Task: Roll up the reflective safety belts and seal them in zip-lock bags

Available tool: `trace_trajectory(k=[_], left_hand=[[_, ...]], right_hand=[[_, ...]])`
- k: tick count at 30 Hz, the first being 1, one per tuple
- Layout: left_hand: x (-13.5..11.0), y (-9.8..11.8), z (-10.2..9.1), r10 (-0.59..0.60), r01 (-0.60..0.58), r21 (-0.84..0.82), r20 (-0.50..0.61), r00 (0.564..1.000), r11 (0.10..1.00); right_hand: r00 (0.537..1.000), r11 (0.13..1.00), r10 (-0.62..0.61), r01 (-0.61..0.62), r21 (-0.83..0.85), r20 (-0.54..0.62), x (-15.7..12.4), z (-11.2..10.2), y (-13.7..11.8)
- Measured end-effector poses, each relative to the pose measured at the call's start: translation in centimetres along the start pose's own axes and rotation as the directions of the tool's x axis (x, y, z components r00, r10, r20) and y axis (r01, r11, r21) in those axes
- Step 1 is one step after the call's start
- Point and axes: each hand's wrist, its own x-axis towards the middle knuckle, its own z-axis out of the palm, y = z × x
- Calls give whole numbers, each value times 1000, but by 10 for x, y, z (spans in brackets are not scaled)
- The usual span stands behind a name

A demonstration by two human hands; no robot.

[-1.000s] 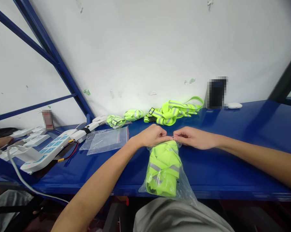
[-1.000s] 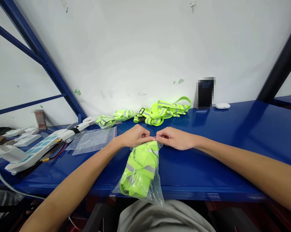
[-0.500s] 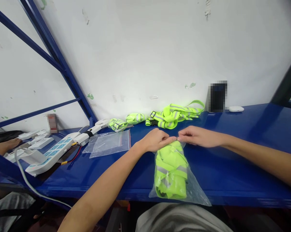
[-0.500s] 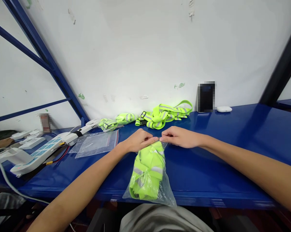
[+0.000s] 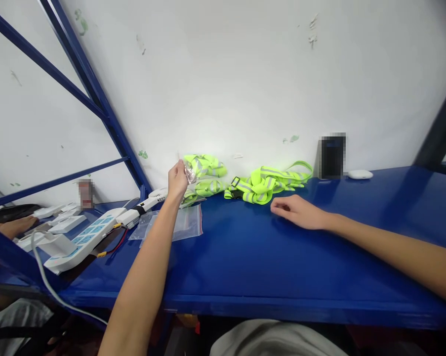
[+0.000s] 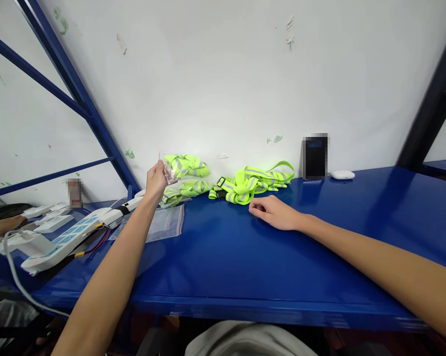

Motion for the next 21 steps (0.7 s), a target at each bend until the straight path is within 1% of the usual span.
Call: trace_trajectory(k=[1, 2, 3, 5, 6, 7, 8, 9, 10, 11, 12, 13, 14, 15, 16, 17, 18, 20, 21], left_hand=[[5, -12, -3, -108, 107, 57, 6, 994, 993], [9, -23, -6, -214, 211, 149, 4, 977, 966], [11, -32, -9, -294, 292, 236, -27, 955, 927], [11, -43, -15, -338, 350, 312, -94, 936, 883], [11, -45, -17, -326, 352, 326, -134, 936, 877], [10, -46, -20, -285, 331, 340, -179, 942, 880], [9, -45, -21, -219, 292, 371, -228, 949, 881], [9, -43, -22, -131, 236, 417, -265, 955, 878], [8, -42, -22, -33, 166, 472, -278, 960, 866], [6, -40, -20, 62, 87, 527, -260, 964, 845], [4, -38, -18, 144, 1, 576, -207, 968, 818], [0, -36, -14, 205, -90, 607, -122, 971, 789], [-5, -34, -9, 248, -182, 620, -21, 969, 763], [-12, -32, -2, 286, -279, 621, 91, 954, 733], [-20, -30, 5, 321, -381, 609, 210, 923, 696], [-30, -27, 14, 351, -479, 588, 326, 878, 652], [-41, -23, 23, 366, -572, 554, 445, 818, 605], [-64, -16, 42, 368, -722, 443, 647, 668, 532], [-75, -13, 51, 365, -767, 385, 711, 601, 513]], right_hand=[[1000, 1000, -3, 3, -2, 3, 0, 1, 0], [1000, 1000, -8, 8, 0, 0, 0, 2, 1], [1000, 1000, -15, 15, 5, -4, 1, 3, 1], [1000, 1000, -23, 24, 6, -10, 1, 4, 1], [1000, 1000, -18, 18, -3, -18, 2, 4, 1], [999, 1000, -6, 5, -21, -40, 2, 4, 1], [997, 999, 7, -11, -50, -82, 3, 2, 3], [989, 996, 15, -28, -88, -148, 5, 0, 5], [972, 990, 12, -44, -134, -234, 6, -3, 9], [946, 980, -7, -58, -190, -325, 7, -6, 15], [914, 965, -42, -69, -255, -404, 9, -9, 22], [885, 942, -84, -80, -327, -459, 10, -13, 30], [870, 911, -121, -93, -402, -477, 11, -16, 39], [872, 877, -143, -107, -468, -467, 12, -18, 48], [886, 847, -141, -123, -517, -441, 13, -19, 57], [905, 825, -126, -132, -549, -407, 13, -19, 64], [922, 813, -109, -132, -567, -371, 14, -17, 70], [948, 817, -92, -103, -568, -304, 16, -13, 76], [955, 829, -97, -77, -555, -279, 17, -10, 76]])
